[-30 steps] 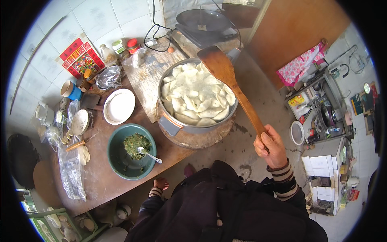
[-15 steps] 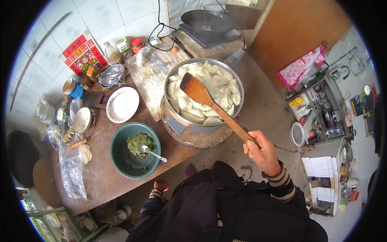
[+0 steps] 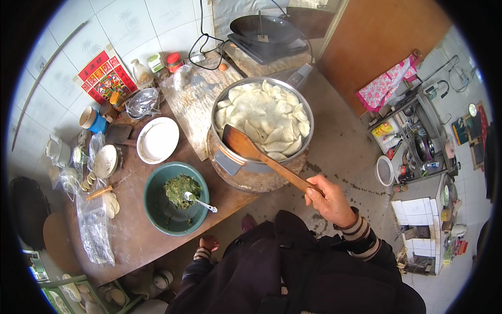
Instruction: The person stirs dumplings in a large pot of boiling water using a wooden spatula, then uses a wire skimmer to lift dumplings from the pot and place them into a bowl. The person briefly walks to another room and returns before covering the pot with a lid.
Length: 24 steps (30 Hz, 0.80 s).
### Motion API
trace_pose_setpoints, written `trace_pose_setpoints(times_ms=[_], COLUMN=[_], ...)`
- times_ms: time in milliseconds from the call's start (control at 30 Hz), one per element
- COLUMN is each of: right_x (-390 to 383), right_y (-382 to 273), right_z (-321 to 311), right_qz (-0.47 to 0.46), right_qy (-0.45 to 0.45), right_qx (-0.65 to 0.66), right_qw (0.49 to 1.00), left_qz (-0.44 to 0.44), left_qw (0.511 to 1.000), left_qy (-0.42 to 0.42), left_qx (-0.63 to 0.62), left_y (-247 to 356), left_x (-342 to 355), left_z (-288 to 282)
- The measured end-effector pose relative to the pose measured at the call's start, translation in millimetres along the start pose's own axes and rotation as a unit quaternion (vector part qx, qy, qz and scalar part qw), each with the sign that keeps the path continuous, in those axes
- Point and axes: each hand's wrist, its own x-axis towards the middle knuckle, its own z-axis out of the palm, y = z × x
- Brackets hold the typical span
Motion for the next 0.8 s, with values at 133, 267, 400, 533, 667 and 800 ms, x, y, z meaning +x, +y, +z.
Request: trace_pose_setpoints(times_ms=[133,267,400,533,667,800], right_x=[4,7,11,12,11,12], right_y=[-1,-3,-2,2,6,8], right_z=[0,-3,0,6,7,7], right_qz=[-0.019,-0.045,-0.114,-0.144,-0.143,-0.141], right_qy=[0.005,0.010,0.045,0.071,0.070,0.079], right_qx=[-0.031,-0.115,-0.216,-0.285,-0.374,-0.373], right_qw=[0.999,0.992,0.969,0.945,0.914,0.914], left_qz=[0.021,0.027,-0.002,-0.008,-0.003,-0.011], left_qw=[1.000,0.999,1.000,0.997,0.996,0.990], left_qy=[0.012,0.019,-0.016,-0.049,-0.053,-0.086], left_qx=[0.014,0.022,-0.025,-0.055,-0.077,-0.113], left_y=[-2,-3,-4,-9,-13,-14], left_x=[-1,-3,-2,2,3,1], left_z=[2,2,-2,-8,-11,-11])
